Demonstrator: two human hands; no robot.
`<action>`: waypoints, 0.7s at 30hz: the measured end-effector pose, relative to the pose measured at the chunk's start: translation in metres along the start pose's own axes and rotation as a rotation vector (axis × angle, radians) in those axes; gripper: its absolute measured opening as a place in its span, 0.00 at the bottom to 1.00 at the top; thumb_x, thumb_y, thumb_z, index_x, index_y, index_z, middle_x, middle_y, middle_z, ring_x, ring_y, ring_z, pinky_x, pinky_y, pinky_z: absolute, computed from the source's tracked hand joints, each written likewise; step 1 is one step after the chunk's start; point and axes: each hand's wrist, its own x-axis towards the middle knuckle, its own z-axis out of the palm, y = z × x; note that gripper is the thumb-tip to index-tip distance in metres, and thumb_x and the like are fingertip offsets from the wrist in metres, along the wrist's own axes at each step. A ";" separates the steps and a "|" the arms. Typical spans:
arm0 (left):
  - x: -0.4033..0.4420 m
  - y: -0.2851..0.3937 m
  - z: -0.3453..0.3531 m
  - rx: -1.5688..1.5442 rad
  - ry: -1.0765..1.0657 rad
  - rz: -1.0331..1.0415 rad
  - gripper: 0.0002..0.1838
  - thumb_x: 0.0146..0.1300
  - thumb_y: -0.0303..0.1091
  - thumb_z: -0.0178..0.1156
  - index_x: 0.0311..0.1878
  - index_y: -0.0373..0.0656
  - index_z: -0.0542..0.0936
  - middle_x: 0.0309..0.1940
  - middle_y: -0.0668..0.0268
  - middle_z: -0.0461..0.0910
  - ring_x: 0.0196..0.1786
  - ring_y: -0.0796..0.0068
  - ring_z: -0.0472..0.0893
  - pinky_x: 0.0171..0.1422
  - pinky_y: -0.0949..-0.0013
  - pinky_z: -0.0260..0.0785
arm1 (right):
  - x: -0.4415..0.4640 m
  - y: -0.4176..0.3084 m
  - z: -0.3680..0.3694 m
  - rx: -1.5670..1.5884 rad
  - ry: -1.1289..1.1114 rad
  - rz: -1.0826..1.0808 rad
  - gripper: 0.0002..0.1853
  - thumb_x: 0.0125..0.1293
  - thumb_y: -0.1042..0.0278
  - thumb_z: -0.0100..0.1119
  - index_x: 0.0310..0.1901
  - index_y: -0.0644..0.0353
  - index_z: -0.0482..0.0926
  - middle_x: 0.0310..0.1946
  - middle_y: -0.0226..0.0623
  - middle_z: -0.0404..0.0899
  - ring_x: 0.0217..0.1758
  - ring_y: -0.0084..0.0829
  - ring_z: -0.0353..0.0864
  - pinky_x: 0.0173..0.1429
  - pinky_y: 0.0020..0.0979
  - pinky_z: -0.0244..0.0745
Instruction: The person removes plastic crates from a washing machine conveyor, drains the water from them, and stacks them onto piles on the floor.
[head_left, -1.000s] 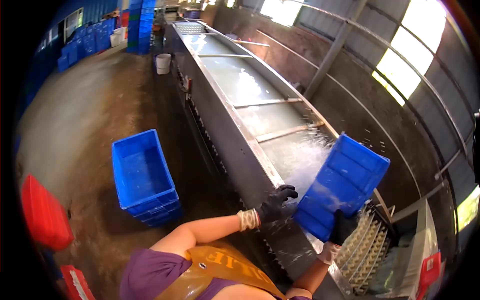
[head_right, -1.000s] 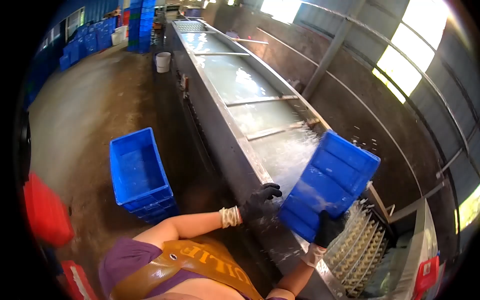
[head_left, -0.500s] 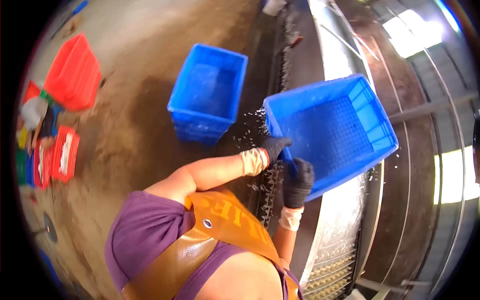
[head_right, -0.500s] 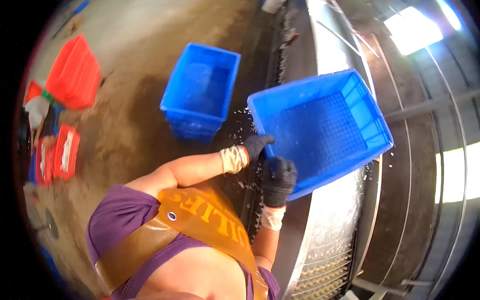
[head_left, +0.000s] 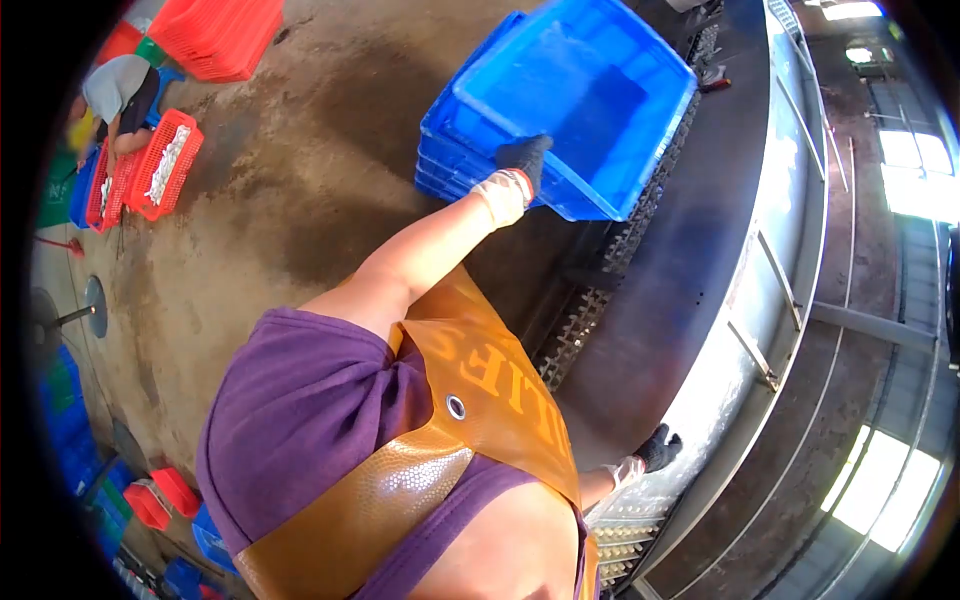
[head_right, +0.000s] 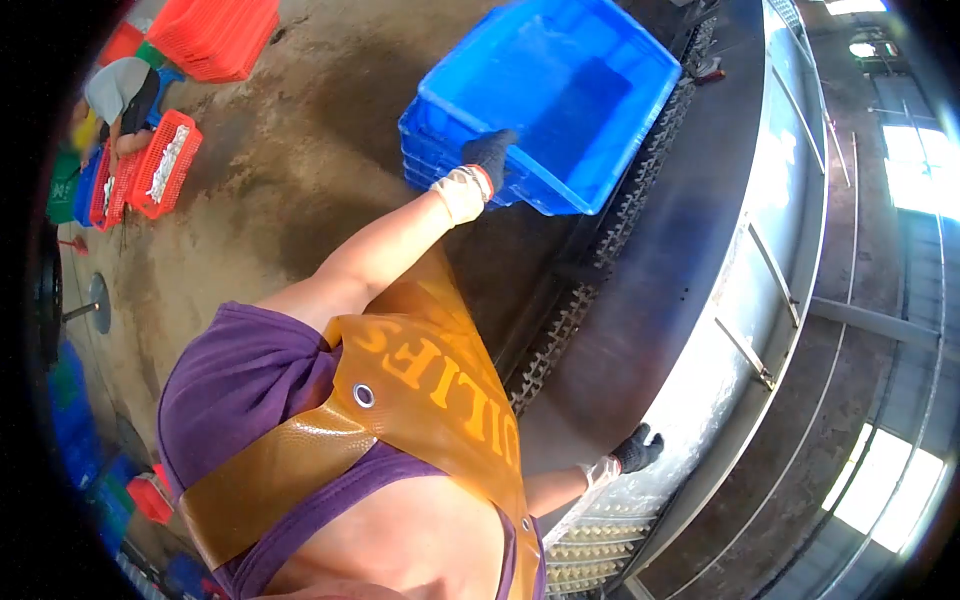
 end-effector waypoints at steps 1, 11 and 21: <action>0.023 -0.024 -0.012 -0.041 0.034 0.022 0.13 0.48 0.41 0.63 0.30 0.41 0.79 0.28 0.64 0.78 0.28 0.70 0.75 0.33 0.64 0.68 | -0.002 0.005 0.001 -0.177 0.011 -0.021 0.22 0.61 0.53 0.50 0.49 0.61 0.74 0.48 0.50 0.74 0.50 0.47 0.73 0.54 0.40 0.66; 0.052 -0.031 -0.054 0.514 0.023 0.293 0.14 0.53 0.40 0.57 0.41 0.45 0.77 0.41 0.59 0.77 0.42 0.61 0.77 0.45 0.60 0.69 | -0.018 -0.008 0.013 -0.353 0.143 0.003 0.24 0.64 0.47 0.38 0.45 0.58 0.76 0.46 0.44 0.76 0.47 0.46 0.74 0.50 0.40 0.67; 0.042 0.008 -0.043 0.033 0.081 -0.076 0.18 0.57 0.32 0.52 0.52 0.41 0.72 0.47 0.51 0.76 0.49 0.59 0.76 0.52 0.62 0.68 | 0.002 0.037 0.027 -0.520 0.137 -0.243 0.22 0.66 0.51 0.38 0.51 0.56 0.74 0.50 0.41 0.75 0.54 0.40 0.72 0.57 0.35 0.67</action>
